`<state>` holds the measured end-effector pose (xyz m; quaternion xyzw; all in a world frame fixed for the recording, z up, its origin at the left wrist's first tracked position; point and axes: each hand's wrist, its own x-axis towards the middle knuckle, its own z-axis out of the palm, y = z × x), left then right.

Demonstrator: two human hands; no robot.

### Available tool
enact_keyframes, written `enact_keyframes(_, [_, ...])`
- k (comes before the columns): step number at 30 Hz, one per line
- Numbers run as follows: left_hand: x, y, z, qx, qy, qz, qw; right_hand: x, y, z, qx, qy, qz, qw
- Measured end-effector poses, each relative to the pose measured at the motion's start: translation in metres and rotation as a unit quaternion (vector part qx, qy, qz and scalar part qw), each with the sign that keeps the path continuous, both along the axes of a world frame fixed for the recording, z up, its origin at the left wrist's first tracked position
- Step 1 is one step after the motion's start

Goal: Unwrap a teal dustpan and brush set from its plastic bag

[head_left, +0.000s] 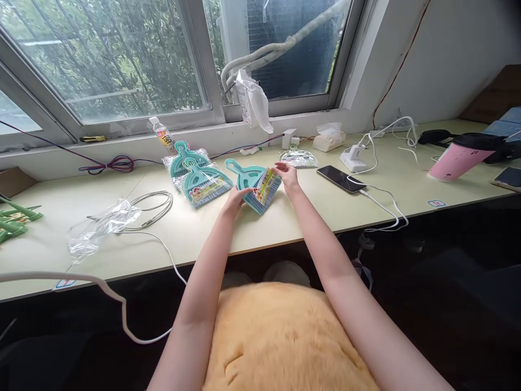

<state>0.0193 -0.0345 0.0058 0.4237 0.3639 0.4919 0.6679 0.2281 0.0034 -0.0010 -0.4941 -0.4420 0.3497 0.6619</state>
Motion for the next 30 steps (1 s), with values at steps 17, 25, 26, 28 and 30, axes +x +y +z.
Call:
enact_keyframes(17, [0.001,0.01,-0.007,0.062,-0.043,0.028,0.997,-0.027,-0.017,0.01,-0.016,-0.162,-0.122,0.979])
enact_keyframes(25, [-0.001,0.016,-0.007,0.067,-0.101,0.131,0.984,-0.039,-0.02,0.006,-0.115,0.019,0.18,0.977])
enact_keyframes(26, [-0.001,0.016,-0.007,0.065,-0.111,0.136,0.982,-0.041,-0.02,0.004,-0.111,0.045,0.215,0.969])
enact_keyframes(28, [0.0,0.016,-0.007,0.055,-0.126,0.142,0.98,-0.045,-0.018,0.0,-0.11,0.085,0.217,0.966])
enact_keyframes(30, [0.001,0.017,-0.007,0.045,-0.132,0.142,0.98,-0.045,-0.016,-0.003,-0.117,0.106,0.19,0.969])
